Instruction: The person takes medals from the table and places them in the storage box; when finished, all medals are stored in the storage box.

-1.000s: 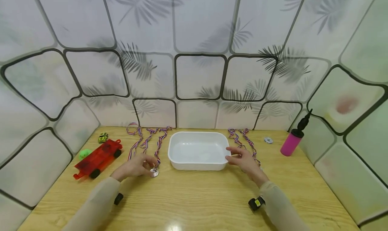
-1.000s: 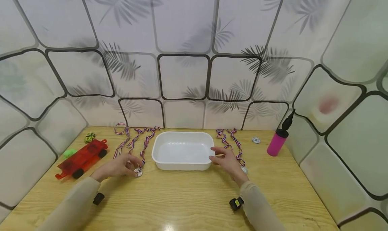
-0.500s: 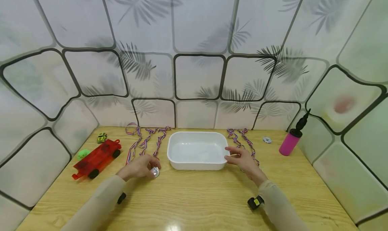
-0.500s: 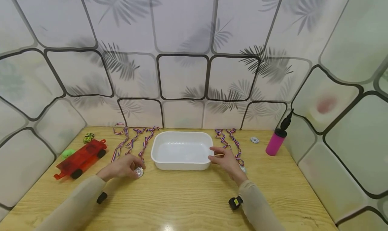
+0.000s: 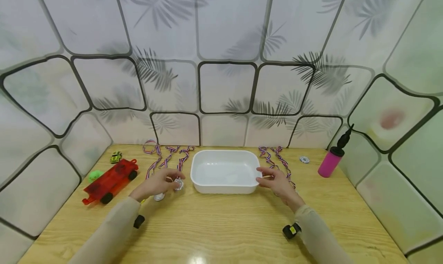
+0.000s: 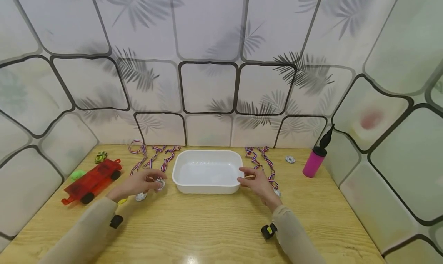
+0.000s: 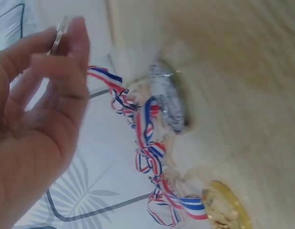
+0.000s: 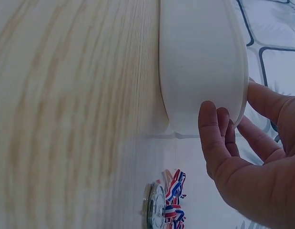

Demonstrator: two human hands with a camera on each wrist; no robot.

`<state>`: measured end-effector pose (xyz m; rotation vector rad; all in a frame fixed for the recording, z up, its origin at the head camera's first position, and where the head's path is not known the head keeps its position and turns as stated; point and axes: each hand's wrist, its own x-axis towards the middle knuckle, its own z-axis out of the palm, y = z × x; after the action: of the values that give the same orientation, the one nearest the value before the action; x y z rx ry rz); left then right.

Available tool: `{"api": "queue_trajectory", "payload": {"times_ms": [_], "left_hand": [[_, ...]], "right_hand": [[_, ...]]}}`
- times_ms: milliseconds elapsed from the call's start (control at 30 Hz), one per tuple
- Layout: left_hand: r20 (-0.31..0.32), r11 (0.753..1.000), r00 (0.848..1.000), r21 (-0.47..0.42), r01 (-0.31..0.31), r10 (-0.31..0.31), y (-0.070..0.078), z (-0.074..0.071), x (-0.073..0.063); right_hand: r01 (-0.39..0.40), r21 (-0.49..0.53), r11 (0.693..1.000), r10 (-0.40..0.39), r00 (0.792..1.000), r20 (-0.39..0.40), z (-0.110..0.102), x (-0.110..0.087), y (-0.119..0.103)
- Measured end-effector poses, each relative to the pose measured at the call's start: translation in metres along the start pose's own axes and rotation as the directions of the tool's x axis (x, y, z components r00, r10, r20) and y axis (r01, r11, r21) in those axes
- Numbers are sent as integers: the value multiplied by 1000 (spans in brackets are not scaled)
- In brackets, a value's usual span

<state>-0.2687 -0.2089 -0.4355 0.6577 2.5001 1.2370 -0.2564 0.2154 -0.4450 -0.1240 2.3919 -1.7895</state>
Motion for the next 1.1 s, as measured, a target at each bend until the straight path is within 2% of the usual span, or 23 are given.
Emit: {"api": "queue_trajectory", "payload": {"times_ms": [100, 267, 400, 767, 933, 1100], "left_hand": [[-70, 997, 997, -73, 35, -40, 2, -3, 2], [-177, 992, 982, -121, 37, -59, 8, -7, 4], [-238, 988, 971, -158, -5, -33, 16, -14, 8], [-394, 986, 919, -138, -93, 31, 39, -28, 23], [-454, 983, 889, -126, -132, 61, 49, -34, 30], [-535, 967, 829, -81, -242, 163, 61, -44, 41]], "right_hand": [[-5, -1, 1000, 5, 1000, -6, -1, 2, 2], [-16, -5, 1000, 16, 1000, -6, -2, 3, 3], [-16, -10, 1000, 16, 1000, -6, 0, 3, 3], [-19, -13, 1000, 18, 1000, -20, 0, 3, 6], [-18, -15, 1000, 17, 1000, -20, 0, 2, 4], [-11, -27, 1000, 10, 1000, -22, 0, 2, 4]]}}
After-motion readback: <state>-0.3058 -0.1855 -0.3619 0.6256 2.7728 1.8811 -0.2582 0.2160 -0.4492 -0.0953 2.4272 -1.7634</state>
